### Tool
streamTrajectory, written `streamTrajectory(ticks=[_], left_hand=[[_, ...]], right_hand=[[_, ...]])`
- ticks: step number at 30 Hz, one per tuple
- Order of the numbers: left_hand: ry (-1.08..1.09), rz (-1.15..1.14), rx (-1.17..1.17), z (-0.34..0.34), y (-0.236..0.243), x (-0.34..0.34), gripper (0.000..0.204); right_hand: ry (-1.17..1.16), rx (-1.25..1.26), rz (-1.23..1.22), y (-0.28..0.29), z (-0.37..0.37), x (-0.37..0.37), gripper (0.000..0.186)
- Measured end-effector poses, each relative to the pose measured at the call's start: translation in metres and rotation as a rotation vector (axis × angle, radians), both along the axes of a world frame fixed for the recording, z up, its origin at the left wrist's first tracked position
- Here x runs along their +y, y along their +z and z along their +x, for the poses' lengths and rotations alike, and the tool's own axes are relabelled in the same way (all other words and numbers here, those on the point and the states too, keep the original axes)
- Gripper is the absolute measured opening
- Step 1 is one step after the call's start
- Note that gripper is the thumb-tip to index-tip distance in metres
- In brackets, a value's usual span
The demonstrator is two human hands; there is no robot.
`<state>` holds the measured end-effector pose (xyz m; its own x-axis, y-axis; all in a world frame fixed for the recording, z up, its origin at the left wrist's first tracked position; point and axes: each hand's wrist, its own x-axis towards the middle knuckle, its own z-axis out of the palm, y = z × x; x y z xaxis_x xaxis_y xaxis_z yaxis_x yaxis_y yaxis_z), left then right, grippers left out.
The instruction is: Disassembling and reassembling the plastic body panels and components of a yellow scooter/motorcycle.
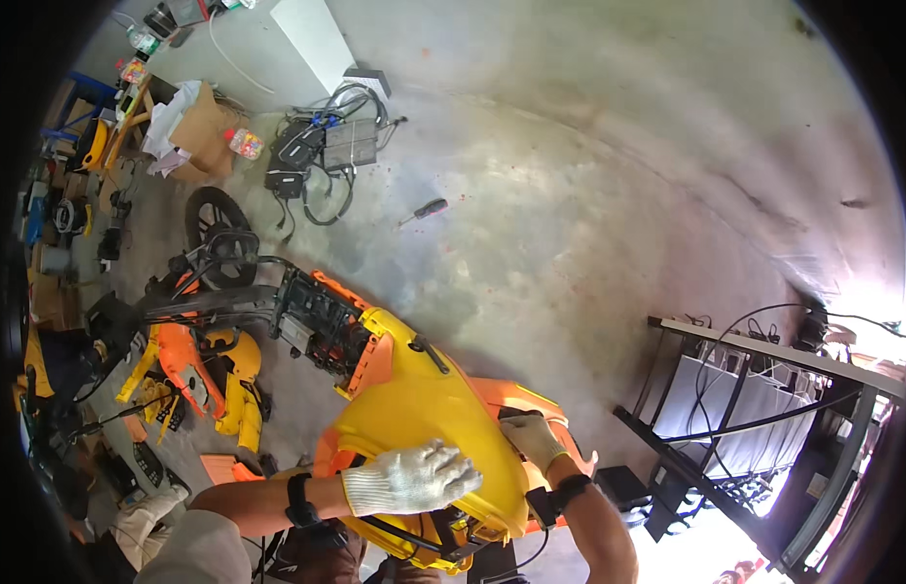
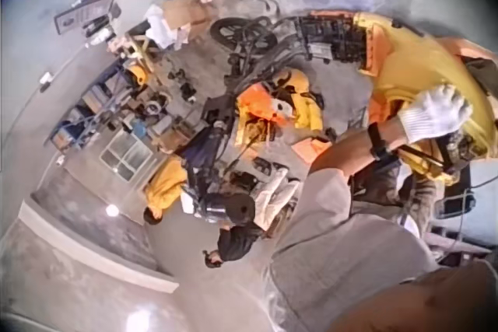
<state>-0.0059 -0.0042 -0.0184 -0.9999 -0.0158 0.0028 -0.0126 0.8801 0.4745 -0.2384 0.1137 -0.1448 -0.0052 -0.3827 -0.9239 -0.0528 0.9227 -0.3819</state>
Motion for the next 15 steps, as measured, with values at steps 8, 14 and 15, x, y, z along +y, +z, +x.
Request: streamTrajectory(ticks=[8,14,15], left_hand=[[-0.020,0.013,0.006,-0.002,0.007,-0.008,0.036],[-0.018,0.010,-0.162,-0.019,0.016,0.001,0.039],[0.007,-0.049,-0.226,-0.022,0.019,0.006,0.039]], right_hand=[[0.107,0.114,-0.107,-0.007,-0.005,0.005,0.024],[0.218,-0.244,-0.098,0.013,-0.035,0.015,0.032],[0.345,-0.167,-0.223,0.017,-0.035,0.020,0.036]])
